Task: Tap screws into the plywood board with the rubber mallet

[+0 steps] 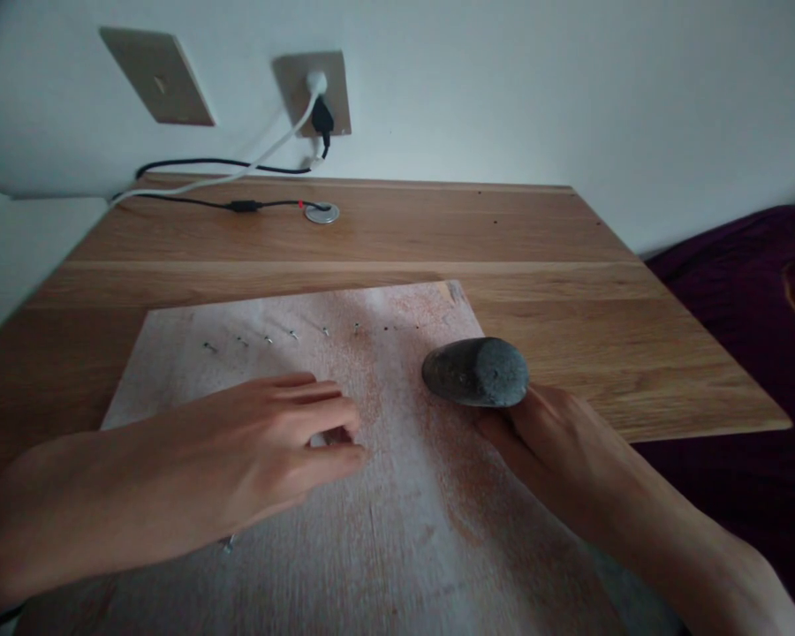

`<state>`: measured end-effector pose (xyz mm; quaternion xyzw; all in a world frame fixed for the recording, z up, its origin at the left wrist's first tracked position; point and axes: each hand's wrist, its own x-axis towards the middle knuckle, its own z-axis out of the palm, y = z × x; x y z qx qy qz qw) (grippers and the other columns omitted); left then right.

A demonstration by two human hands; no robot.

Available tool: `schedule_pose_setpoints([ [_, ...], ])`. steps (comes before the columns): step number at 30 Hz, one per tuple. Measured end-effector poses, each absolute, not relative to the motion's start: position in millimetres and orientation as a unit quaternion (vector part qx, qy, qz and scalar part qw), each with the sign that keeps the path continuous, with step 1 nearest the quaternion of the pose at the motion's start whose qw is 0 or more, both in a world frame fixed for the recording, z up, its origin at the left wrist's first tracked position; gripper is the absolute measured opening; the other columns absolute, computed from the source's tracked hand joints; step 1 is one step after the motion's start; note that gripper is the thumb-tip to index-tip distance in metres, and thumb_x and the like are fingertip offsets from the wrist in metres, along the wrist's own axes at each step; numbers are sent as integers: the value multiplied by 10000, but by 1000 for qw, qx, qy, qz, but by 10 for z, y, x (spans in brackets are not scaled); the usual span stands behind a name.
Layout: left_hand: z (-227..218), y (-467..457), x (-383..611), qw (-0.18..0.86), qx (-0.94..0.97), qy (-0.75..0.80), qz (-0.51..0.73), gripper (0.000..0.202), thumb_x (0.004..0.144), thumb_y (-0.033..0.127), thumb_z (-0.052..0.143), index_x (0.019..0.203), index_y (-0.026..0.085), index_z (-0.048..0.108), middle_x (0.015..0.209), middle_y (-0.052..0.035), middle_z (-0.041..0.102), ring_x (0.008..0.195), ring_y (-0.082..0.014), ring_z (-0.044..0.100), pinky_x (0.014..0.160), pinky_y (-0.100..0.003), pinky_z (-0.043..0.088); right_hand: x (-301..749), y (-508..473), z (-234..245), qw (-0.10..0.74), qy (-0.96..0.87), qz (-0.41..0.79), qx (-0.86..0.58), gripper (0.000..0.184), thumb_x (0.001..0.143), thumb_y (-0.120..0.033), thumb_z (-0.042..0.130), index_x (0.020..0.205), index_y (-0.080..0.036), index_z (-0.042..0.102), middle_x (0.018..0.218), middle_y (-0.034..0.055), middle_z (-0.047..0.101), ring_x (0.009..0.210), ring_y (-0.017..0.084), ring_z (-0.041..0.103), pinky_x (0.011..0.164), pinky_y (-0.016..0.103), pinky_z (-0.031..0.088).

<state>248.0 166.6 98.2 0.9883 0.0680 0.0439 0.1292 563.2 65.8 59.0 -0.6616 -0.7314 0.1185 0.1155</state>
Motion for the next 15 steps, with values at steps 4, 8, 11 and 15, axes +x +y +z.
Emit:
schedule_pose_setpoints([
  [4, 965, 1713, 2523, 136, 990, 32, -1, 227, 904, -5, 661, 891, 220, 633, 932, -12, 707, 855, -202, 674, 846, -378, 552, 5617, 663, 575, 129, -737, 81, -658, 269, 970, -298, 509, 738, -252, 637, 688, 62, 732, 602, 255, 720, 548, 344, 476],
  [8, 923, 1849, 2595, 138, 989, 33, 31, 173, 894, 17, 687, 904, 187, 662, 909, -24, 686, 812, -194, 661, 717, -342, 521, 5575, 681, 572, 127, -743, 40, -655, 289, 955, -266, 475, 692, -249, 595, 596, 51, 670, 524, 229, 673, 513, 327, 402],
  [11, 872, 2076, 2701, 208, 967, 63, 130, 142, 899, 41, 675, 967, 159, 716, 916, -25, 692, 734, -140, 639, 674, -284, 496, 5539, 691, 580, 134, -738, 30, -661, 294, 948, -273, 456, 672, -252, 556, 571, 46, 643, 496, 209, 645, 510, 319, 370],
  [15, 821, 2431, 2911, 261, 921, 140, 254, 145, 874, 52, 669, 921, 166, 746, 878, -8, 749, 757, -127, 670, 728, -254, 502, 5508, 711, 585, 147, -725, 28, -672, 284, 918, -298, 455, 637, -271, 489, 518, 36, 590, 450, 198, 587, 497, 323, 349],
])
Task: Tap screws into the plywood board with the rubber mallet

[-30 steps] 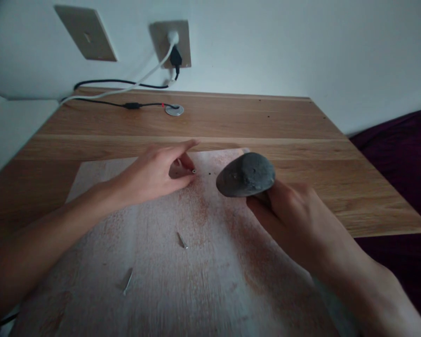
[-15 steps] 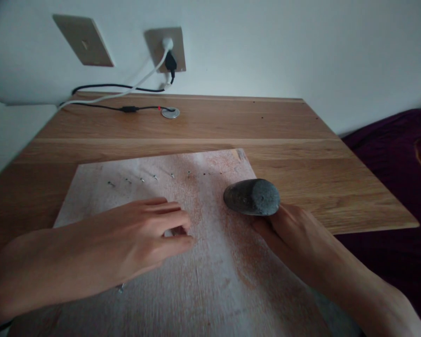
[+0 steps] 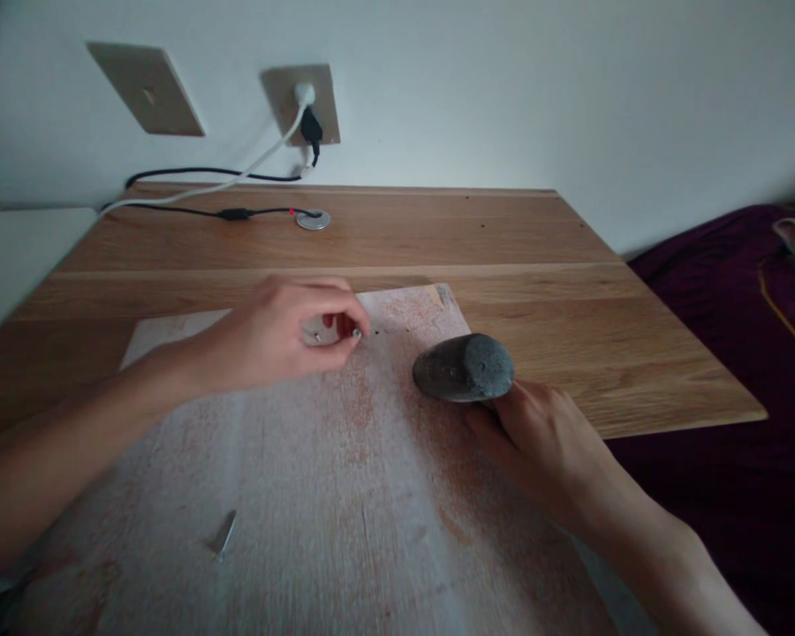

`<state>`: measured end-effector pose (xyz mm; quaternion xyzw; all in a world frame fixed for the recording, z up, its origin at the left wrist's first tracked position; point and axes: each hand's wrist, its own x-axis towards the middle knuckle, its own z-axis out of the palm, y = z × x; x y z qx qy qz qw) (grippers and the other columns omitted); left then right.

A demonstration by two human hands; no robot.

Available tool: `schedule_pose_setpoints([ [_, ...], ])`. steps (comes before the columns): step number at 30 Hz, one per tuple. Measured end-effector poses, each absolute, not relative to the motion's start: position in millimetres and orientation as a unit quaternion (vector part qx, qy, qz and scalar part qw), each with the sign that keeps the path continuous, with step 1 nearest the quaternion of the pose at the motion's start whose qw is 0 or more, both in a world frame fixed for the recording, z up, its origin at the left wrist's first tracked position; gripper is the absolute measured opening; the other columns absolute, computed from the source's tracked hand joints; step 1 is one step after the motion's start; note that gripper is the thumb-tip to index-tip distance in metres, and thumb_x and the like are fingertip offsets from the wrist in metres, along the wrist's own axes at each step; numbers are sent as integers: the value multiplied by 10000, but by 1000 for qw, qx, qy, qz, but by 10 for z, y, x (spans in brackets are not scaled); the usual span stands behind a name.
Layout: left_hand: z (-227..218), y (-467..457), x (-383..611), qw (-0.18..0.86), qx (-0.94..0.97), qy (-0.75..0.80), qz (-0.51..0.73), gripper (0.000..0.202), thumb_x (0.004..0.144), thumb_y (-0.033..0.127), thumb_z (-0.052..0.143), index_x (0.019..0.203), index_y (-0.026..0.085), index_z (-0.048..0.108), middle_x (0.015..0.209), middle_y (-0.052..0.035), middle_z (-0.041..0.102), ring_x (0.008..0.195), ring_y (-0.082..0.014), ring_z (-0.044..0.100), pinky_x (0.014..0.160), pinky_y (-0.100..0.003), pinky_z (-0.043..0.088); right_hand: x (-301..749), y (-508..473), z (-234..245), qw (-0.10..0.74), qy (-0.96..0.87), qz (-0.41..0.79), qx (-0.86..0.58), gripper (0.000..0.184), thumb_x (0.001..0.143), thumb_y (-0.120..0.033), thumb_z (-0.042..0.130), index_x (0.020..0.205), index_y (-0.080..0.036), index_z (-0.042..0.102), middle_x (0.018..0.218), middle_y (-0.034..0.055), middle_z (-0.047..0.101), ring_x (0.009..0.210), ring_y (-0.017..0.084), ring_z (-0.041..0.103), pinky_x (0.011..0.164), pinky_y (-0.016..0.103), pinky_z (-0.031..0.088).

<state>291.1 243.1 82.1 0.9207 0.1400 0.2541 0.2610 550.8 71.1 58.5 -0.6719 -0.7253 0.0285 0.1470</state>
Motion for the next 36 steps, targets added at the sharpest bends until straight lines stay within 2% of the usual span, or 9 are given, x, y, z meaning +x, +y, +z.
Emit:
schedule_pose_setpoints([
  [5, 730, 2615, 3077, 254, 919, 206, 220, 174, 859, 61, 664, 891, 179, 788, 848, -13, 801, 773, -157, 717, 735, -279, 493, 5501, 713, 591, 159, -727, 36, -667, 240, 919, -285, 477, 680, -270, 504, 575, 46, 631, 490, 220, 625, 506, 326, 379],
  [17, 673, 2581, 3157, 238, 925, 234, 183, 163, 890, 88, 679, 910, 178, 813, 872, -45, 823, 796, -193, 750, 723, -299, 495, 5471, 723, 628, 130, -719, 41, -682, 227, 914, -316, 472, 693, -276, 504, 613, 90, 693, 531, 288, 687, 504, 351, 393],
  [23, 672, 2570, 3187, 212, 935, 229, 170, 185, 905, 87, 649, 907, 171, 813, 896, -61, 819, 846, -211, 749, 764, -322, 509, 5460, 718, 642, 125, -716, 31, -686, 246, 926, -307, 462, 681, -288, 478, 605, 88, 686, 539, 278, 687, 514, 350, 401],
  [36, 654, 2531, 3236, 190, 936, 247, 164, 97, 930, 170, 723, 872, 166, 800, 867, -77, 800, 806, -216, 728, 734, -330, 497, 5468, 723, 629, 120, -721, 26, -682, 253, 938, -320, 463, 690, -278, 488, 576, 74, 668, 512, 265, 677, 495, 334, 368],
])
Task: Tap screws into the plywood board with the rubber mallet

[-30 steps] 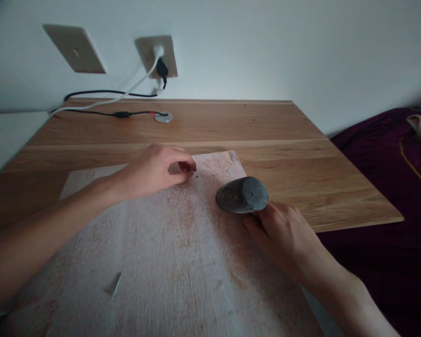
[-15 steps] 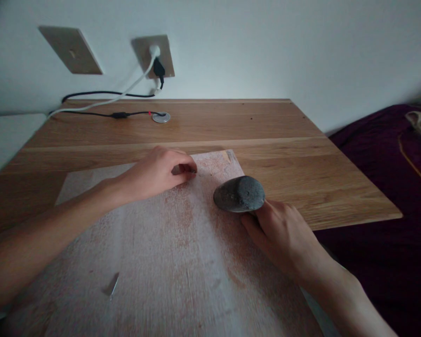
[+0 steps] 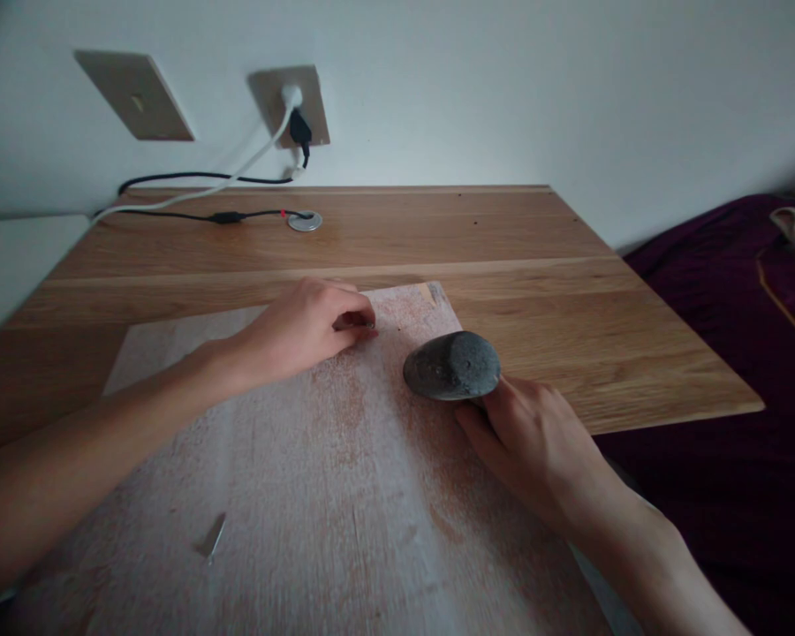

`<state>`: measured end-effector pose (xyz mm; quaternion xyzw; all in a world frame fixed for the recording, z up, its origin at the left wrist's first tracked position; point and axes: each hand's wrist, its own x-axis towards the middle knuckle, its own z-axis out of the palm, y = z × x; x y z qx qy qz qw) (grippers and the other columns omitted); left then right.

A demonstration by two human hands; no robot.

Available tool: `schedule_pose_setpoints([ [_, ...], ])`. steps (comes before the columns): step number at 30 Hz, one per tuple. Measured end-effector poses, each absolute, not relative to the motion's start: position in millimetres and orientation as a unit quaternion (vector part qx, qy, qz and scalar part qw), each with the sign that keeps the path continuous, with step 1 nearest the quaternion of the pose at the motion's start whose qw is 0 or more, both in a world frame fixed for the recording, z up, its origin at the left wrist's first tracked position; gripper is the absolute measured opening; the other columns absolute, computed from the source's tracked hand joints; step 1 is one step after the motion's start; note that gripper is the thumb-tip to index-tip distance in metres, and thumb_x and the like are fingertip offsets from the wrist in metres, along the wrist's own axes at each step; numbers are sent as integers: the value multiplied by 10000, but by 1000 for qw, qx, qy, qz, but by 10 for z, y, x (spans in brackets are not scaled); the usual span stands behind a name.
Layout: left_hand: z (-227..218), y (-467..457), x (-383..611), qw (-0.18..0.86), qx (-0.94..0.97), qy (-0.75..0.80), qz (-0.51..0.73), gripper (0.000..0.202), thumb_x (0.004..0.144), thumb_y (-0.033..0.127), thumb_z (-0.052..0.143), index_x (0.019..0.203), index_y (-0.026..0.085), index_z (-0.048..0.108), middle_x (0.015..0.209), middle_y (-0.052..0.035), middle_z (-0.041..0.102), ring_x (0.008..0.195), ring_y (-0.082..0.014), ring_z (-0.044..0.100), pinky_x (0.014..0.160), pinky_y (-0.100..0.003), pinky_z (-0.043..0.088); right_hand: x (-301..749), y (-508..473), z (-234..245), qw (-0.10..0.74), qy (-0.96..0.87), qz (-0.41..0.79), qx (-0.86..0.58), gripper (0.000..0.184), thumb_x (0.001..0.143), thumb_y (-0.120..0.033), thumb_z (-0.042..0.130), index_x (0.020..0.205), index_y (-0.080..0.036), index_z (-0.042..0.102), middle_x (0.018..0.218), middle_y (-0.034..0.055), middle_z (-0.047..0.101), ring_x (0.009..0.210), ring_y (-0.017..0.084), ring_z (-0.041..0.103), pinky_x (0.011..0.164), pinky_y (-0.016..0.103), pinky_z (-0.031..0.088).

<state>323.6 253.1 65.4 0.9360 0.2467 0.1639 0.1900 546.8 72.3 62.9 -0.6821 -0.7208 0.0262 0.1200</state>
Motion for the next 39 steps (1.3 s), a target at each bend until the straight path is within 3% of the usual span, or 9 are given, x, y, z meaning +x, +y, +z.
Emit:
schedule_pose_setpoints([
  [5, 620, 2538, 3236, 195, 926, 267, 180, 101, 905, 186, 755, 809, 166, 777, 796, -54, 771, 717, -181, 687, 672, -311, 459, 5460, 716, 643, 122, -717, 31, -685, 245, 944, -304, 463, 701, -285, 483, 627, 88, 705, 550, 274, 700, 517, 350, 398],
  [15, 630, 2535, 3238, 211, 920, 280, 177, 66, 871, 150, 754, 824, 165, 797, 806, -59, 781, 723, -188, 693, 679, -320, 476, 5458, 715, 629, 132, -712, 47, -688, 236, 932, -318, 473, 698, -286, 484, 622, 82, 689, 540, 289, 682, 512, 359, 400],
  [25, 611, 2522, 3222, 228, 915, 279, 180, 59, 859, 142, 740, 826, 155, 787, 816, -68, 781, 715, -192, 693, 680, -331, 493, 5496, 815, 817, 149, -703, 160, -677, 249, 947, -316, 524, 702, -269, 525, 573, 1, 645, 497, 189, 640, 490, 303, 380],
  [32, 604, 2515, 3226, 242, 904, 295, 193, 100, 869, 233, 814, 863, 142, 774, 843, -76, 785, 720, -187, 692, 677, -319, 483, 5397, 1041, 984, 198, -696, 136, -676, 148, 860, -327, 529, 721, -279, 513, 525, -7, 578, 432, 175, 564, 474, 294, 377],
  [39, 597, 2508, 3229, 232, 908, 291, 193, 50, 889, 162, 763, 882, 137, 805, 847, -88, 796, 735, -202, 706, 699, -329, 496, 5346, 1172, 1034, 184, -707, 112, -674, 169, 839, -313, 531, 689, -280, 461, 519, -11, 534, 444, 156, 522, 491, 296, 333],
])
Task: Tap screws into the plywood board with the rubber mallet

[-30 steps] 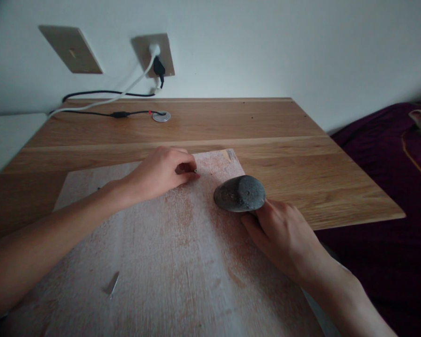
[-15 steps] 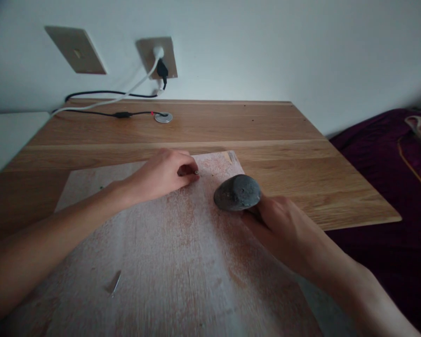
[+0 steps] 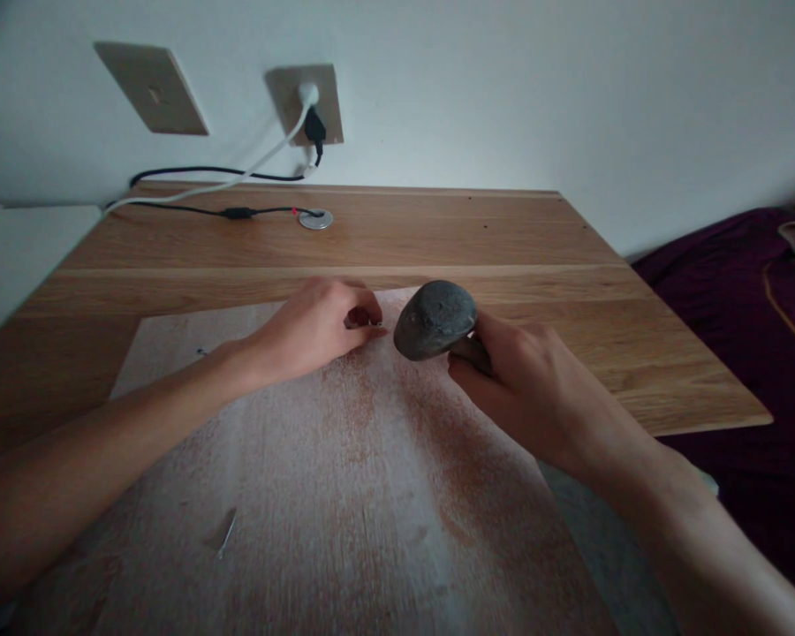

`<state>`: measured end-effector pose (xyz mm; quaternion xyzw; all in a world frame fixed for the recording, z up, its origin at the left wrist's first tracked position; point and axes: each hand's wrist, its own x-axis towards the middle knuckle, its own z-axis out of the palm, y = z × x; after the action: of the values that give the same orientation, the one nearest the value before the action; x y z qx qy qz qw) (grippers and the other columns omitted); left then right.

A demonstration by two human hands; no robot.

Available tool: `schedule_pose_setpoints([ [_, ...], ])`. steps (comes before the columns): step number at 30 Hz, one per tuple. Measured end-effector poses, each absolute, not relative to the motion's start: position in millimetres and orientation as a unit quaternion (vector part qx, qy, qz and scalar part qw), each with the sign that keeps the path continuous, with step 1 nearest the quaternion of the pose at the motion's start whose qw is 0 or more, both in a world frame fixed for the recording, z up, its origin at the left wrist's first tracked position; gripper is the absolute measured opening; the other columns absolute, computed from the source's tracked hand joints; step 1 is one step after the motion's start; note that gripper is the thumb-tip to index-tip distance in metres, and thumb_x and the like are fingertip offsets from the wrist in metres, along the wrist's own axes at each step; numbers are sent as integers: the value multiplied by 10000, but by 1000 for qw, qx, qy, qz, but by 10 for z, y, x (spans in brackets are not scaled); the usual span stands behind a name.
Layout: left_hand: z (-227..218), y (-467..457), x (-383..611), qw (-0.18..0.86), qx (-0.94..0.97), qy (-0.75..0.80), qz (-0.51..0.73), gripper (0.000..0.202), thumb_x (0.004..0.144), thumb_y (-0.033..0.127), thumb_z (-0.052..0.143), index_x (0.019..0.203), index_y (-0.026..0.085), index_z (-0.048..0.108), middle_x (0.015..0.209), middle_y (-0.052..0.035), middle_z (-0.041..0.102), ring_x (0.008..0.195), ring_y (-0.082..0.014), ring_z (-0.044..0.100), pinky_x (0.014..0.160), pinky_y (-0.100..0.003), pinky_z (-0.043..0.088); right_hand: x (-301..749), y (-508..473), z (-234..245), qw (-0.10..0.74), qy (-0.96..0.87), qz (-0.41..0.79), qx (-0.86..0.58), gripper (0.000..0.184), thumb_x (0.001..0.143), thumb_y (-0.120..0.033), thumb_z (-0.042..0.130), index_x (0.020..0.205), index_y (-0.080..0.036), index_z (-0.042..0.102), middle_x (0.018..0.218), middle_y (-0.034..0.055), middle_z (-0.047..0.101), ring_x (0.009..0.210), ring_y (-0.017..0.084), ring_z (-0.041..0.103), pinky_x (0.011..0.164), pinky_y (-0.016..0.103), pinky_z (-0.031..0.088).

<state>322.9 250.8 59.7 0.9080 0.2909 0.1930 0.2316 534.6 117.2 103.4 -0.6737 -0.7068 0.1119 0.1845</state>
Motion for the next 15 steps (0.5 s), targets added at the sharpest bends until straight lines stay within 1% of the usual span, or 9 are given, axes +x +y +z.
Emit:
schedule_pose_setpoints([
  [4, 590, 2496, 3227, 234, 913, 277, 187, 133, 919, 122, 691, 941, 143, 821, 893, -90, 812, 757, -202, 720, 722, -328, 512, 5333, 1254, 1022, 191, -720, 87, -662, 183, 832, -301, 529, 683, -277, 426, 532, -21, 508, 451, 142, 483, 496, 292, 283],
  [8, 593, 2489, 3221, 237, 916, 262, 187, 174, 926, 98, 659, 961, 165, 816, 951, -82, 823, 826, -206, 738, 742, -317, 510, 5285, 1328, 1017, 204, -729, 69, -650, 161, 821, -255, 533, 712, -274, 416, 538, -41, 474, 438, 127, 418, 517, 299, 263],
  [12, 606, 2488, 3216, 251, 913, 270, 177, 167, 880, 64, 647, 862, 152, 788, 847, -68, 795, 732, -183, 690, 678, -304, 459, 5248, 1373, 1006, 187, -741, 56, -643, 156, 831, -236, 521, 732, -274, 407, 567, -35, 495, 466, 134, 441, 537, 301, 264],
  [15, 606, 2494, 3216, 267, 904, 284, 174, 116, 852, 93, 692, 881, 148, 790, 828, -60, 782, 707, -175, 663, 650, -301, 427, 5243, 1381, 1003, 168, -740, 52, -649, 162, 833, -248, 527, 734, -275, 401, 560, -36, 483, 469, 139, 449, 532, 299, 259],
])
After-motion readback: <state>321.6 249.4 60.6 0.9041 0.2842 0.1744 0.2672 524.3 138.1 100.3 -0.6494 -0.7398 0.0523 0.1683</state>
